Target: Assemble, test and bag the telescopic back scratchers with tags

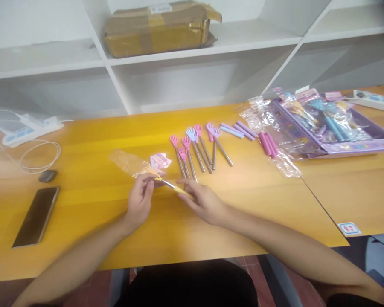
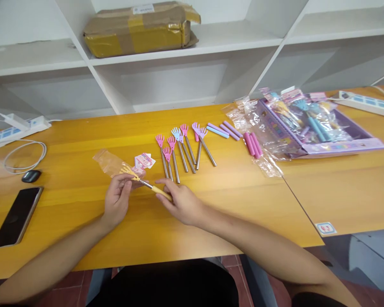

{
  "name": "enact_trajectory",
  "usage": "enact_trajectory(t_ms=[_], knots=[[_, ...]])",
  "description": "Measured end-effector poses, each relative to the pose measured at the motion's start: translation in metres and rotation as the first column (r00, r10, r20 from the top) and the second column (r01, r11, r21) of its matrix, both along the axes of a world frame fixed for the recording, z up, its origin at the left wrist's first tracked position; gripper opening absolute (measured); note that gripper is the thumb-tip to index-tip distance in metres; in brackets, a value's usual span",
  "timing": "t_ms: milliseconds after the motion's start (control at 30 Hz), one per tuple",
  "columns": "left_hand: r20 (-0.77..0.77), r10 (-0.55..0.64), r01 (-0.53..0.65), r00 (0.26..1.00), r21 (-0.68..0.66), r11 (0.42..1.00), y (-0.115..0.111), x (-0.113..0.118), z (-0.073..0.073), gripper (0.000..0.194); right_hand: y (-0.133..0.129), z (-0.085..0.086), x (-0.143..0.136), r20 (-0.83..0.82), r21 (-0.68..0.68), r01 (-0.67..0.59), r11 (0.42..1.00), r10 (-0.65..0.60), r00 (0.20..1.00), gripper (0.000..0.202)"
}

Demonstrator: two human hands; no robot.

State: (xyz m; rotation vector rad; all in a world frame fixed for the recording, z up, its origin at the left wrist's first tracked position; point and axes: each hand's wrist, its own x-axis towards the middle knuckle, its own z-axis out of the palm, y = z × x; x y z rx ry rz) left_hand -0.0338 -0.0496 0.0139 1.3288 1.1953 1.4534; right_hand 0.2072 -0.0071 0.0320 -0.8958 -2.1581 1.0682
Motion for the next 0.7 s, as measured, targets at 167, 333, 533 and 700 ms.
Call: enact_trajectory(t_ms=[167, 333, 533, 700], knots=[[-0.096, -0.048, 0.05, 0.994, 0.014, 0.999, 0.0, -0.002, 0.0, 0.02, 0.001, 0.001, 0.002, -0.026, 0.093, 0.02, 0.995, -0.018, 0.999, 0.024], [-0.263, -0.2, 0.205, 0.944, -0.007, 0.979, -0.006, -0.002, 0.001, 0.026, 0.001, -0.003, 0.001, -0.049, 0.169, 0.02, 0.985, -0.012, 0.999, 0.021], [-0.437, -0.277, 0.278, 0.855, -0.064, 0.959, -0.01, -0.002, -0.002, 0.029, -0.003, 0.001, -0.001, -0.127, 0.084, 0.014, 0.996, -0.003, 0.992, 0.016], [-0.113, -0.163, 0.158, 0.98, -0.046, 0.986, -0.005, 0.001, 0.001, 0.023, -0.003, 0.005, 0.006, -0.212, 0.051, -0.038, 0.998, 0.048, 0.976, 0.015]])
